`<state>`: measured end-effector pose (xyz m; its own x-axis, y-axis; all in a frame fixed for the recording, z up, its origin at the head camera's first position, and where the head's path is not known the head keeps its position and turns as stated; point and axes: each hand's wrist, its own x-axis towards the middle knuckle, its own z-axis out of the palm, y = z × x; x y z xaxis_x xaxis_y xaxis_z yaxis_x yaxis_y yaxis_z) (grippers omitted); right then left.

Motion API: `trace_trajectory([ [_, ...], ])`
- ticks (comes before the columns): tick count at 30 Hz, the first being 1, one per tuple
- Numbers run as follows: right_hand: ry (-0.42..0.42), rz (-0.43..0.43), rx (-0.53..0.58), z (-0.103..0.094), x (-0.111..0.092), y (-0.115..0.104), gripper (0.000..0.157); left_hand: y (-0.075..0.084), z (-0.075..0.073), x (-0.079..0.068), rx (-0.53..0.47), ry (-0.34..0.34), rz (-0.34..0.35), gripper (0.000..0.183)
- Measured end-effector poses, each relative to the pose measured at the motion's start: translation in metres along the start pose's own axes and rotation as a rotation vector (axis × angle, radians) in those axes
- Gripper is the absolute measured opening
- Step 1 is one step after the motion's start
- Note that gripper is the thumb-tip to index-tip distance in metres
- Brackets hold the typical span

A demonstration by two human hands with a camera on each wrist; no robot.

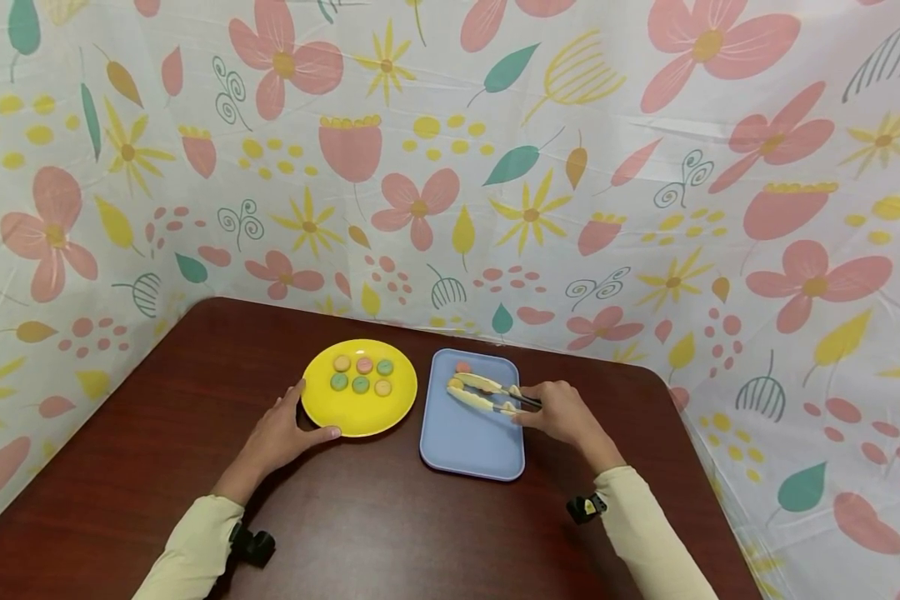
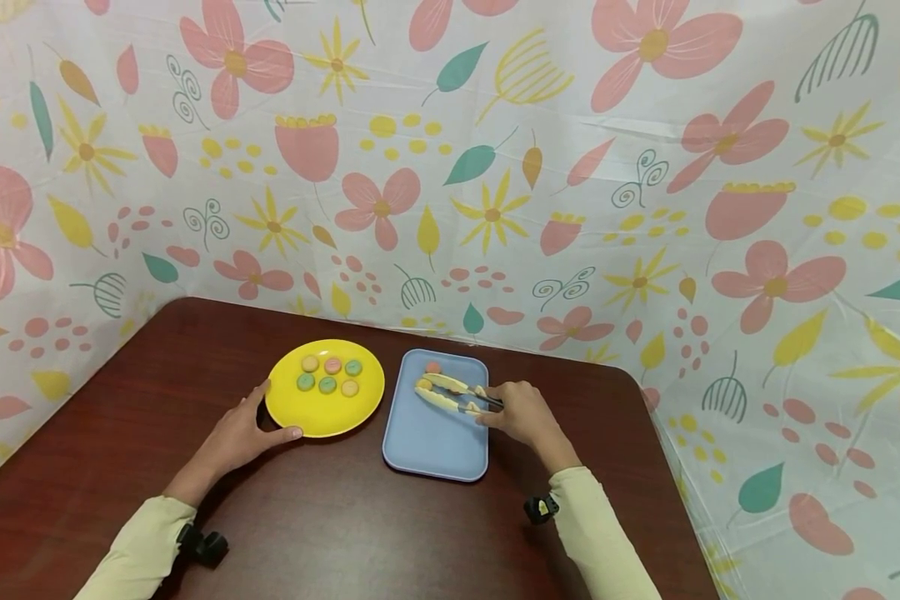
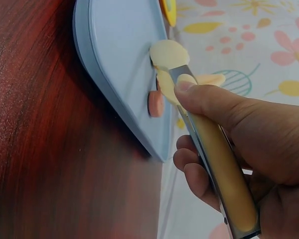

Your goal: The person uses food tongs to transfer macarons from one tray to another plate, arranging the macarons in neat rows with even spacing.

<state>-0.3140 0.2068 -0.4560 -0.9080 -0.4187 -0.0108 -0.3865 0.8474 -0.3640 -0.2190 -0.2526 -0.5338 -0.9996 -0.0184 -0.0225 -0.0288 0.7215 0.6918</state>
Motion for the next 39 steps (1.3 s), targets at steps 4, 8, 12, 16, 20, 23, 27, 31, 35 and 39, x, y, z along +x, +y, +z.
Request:
trace_trajectory([
  [4,0.002,0.003,0.006,-0.003,-0.001,0.001,0.057,0.0,0.0,0.0,0.002,-0.003,-0.005,0.13],
  [8,0.01,-0.005,0.013,-0.009,-0.002,-0.001,0.057,0.0,-0.001,-0.001,0.004,-0.002,-0.006,0.13],
  [12,0.027,-0.02,-0.011,-0.014,-0.003,-0.004,0.057,0.001,-0.002,-0.001,0.006,0.0,-0.004,0.13],
  [16,0.04,-0.033,-0.033,-0.018,-0.003,-0.008,0.056,0.001,-0.002,-0.002,0.004,0.001,-0.001,0.129],
  [20,0.049,-0.062,-0.043,-0.022,-0.002,-0.013,0.053,0.0,-0.002,-0.002,0.003,0.005,0.002,0.129],
  [23,0.047,-0.086,-0.045,-0.025,-0.002,-0.018,0.053,0.0,-0.002,-0.002,-0.002,0.004,0.004,0.129],
  [27,0.044,-0.105,-0.043,-0.028,-0.003,-0.026,0.054,0.001,-0.002,-0.002,-0.004,0.003,0.003,0.129],
  [31,0.043,-0.125,-0.03,-0.029,-0.001,-0.031,0.055,0.002,-0.002,-0.001,0.001,0.001,0.0,0.129],
  [35,0.042,-0.144,-0.014,-0.028,0.002,-0.038,0.054,0.002,-0.001,-0.001,0.002,-0.004,-0.003,0.129],
  [39,0.049,-0.177,-0.015,-0.027,0.005,-0.046,0.052,0.002,-0.001,-0.001,0.003,-0.006,-0.002,0.129],
])
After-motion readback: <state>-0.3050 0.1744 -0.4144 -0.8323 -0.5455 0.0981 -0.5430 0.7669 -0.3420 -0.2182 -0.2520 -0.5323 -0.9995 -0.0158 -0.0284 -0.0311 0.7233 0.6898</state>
